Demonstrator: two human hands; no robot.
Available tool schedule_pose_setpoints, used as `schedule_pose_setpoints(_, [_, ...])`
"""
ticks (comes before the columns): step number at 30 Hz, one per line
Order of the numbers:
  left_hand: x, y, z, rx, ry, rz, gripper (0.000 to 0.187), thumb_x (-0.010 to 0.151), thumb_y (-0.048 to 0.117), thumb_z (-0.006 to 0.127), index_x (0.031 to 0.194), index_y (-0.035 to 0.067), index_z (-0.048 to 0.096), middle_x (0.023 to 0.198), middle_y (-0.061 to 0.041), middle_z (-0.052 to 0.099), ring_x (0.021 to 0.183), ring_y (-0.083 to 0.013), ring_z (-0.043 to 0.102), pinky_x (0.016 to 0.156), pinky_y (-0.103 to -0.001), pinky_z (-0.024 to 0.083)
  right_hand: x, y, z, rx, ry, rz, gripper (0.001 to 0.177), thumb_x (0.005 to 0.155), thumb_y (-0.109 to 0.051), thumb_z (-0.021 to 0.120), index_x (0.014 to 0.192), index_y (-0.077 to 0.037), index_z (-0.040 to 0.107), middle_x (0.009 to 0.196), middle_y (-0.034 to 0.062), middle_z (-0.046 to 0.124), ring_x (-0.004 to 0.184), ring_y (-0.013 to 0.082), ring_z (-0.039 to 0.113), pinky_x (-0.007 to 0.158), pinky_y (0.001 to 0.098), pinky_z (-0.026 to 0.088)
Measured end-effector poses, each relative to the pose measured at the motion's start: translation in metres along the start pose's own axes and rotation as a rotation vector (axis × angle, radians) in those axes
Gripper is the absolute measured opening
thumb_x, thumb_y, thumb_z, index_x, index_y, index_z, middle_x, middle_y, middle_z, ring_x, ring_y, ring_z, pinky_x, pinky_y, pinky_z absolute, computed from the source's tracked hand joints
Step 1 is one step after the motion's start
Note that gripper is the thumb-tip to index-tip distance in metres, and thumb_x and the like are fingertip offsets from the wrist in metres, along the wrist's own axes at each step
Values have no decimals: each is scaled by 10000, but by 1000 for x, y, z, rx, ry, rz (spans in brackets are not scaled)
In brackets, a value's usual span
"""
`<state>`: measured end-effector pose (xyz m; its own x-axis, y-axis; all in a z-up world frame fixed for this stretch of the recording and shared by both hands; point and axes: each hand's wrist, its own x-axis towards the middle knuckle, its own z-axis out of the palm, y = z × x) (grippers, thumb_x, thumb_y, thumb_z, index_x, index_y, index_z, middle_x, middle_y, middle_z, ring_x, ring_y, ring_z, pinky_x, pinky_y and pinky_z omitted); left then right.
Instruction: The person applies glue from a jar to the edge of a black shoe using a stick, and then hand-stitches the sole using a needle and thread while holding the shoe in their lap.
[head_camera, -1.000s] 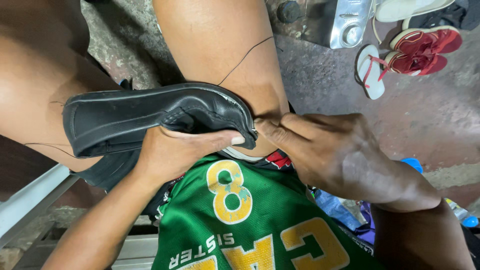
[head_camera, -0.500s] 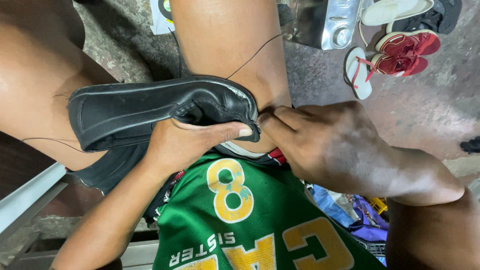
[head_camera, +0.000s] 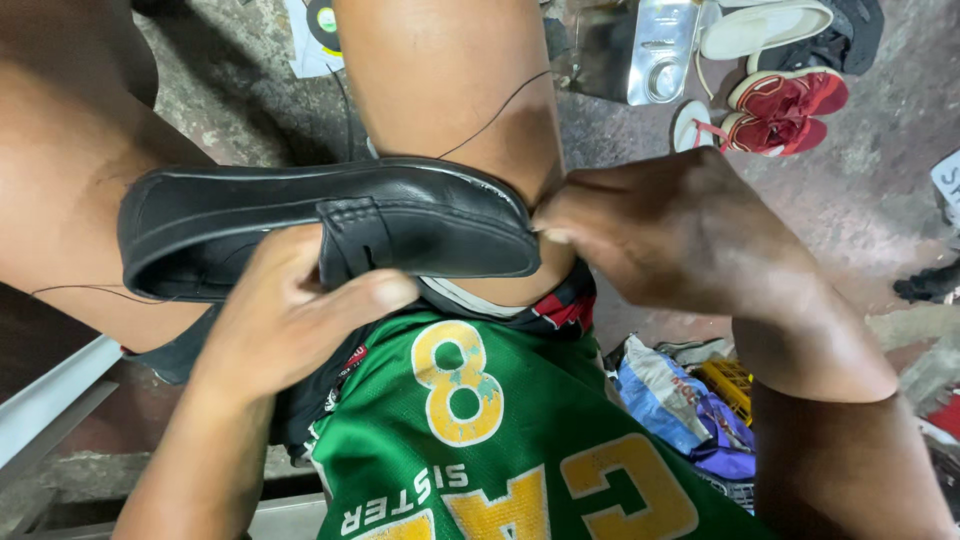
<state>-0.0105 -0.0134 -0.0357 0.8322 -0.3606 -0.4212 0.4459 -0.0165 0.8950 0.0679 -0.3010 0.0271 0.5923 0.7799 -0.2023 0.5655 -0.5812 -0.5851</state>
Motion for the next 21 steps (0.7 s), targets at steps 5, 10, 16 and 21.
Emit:
schedule_pose_setpoints(5, [-69,2,-11,83,572,112,128,1027,22,572,1136,-31,613,973,-83,684,855,-152,639,812,-256,537,-5,23,8,239,-14,88,75,935,-80,708,1008,-64,710,910,66,743,778,209,739,650,315,567])
schedule_pose_setpoints(10, [-94,-41,-29,282,909,369,272,1134,71,632,1366,18,499,1270,-110,538,839,-156,588,761,-244,529,1,24,1,178,-33,98,130,859,-57,754,987,-55,733,937,71,751,798,213,745,690,313,564])
schedule_pose_setpoints(16, [-86,-60,-15,984,792,326,823,850,257,937,1461,-14,457,1189,-182,630,779,-218,593,651,-329,505,4,-25,-4,11,332,72,282,851,-17,768,1119,9,686,1166,142,689,1021,297,705,828,353,588])
schedule_pose_setpoints(21, [-107,-85,-22,571,827,200,397,926,145,898,1243,28,689,801,-49,660,653,-95,536,624,-240,433,41,-58,31,1,27,-334,453,849,-40,723,1301,-76,709,1370,78,685,868,173,671,739,304,571])
